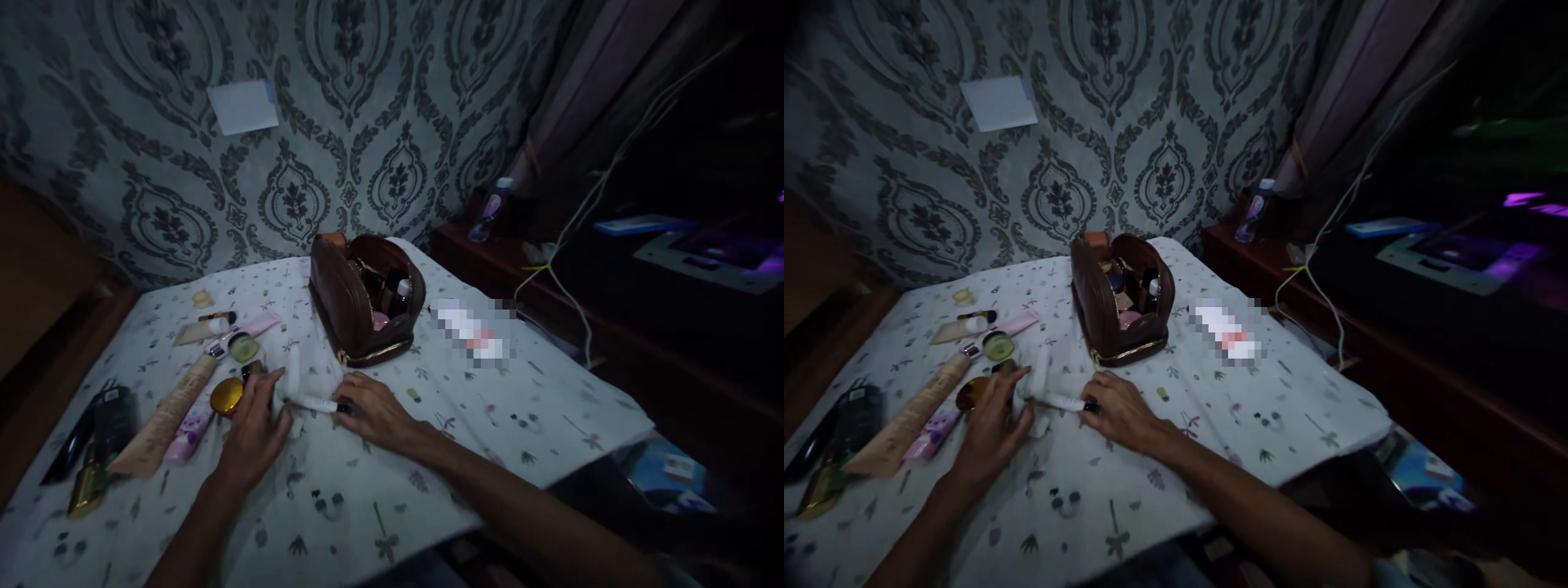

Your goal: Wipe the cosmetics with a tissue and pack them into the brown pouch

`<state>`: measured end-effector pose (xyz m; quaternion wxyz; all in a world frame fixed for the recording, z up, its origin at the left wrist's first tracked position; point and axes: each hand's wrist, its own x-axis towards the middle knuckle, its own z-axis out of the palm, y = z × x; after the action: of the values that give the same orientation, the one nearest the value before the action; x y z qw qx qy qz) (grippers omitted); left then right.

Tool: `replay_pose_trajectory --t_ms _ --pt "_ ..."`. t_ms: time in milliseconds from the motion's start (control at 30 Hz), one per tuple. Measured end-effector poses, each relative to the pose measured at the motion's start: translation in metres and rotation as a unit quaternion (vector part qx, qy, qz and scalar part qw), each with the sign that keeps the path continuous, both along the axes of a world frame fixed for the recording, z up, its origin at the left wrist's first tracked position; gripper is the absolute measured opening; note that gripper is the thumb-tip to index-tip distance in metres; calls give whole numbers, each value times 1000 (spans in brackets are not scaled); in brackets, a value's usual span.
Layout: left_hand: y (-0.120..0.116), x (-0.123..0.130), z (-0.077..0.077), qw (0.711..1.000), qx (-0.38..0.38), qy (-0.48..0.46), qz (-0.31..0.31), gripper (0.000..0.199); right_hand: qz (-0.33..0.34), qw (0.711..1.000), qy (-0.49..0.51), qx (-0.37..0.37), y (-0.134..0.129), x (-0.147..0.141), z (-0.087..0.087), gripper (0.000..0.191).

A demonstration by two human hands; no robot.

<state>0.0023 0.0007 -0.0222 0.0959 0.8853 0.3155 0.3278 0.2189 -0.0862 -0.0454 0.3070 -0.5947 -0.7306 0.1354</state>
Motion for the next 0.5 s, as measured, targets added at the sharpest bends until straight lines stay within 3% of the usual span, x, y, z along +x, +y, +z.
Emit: replay_pose_trajectory --t_ms 300,500 --pt "2 2 5 997 40 -17 57 20 20 999 35 -24 4 6 2 14" --pt "-4 16 12 999 10 -23 22 16 26 998 48 -29 5 13 1 17"
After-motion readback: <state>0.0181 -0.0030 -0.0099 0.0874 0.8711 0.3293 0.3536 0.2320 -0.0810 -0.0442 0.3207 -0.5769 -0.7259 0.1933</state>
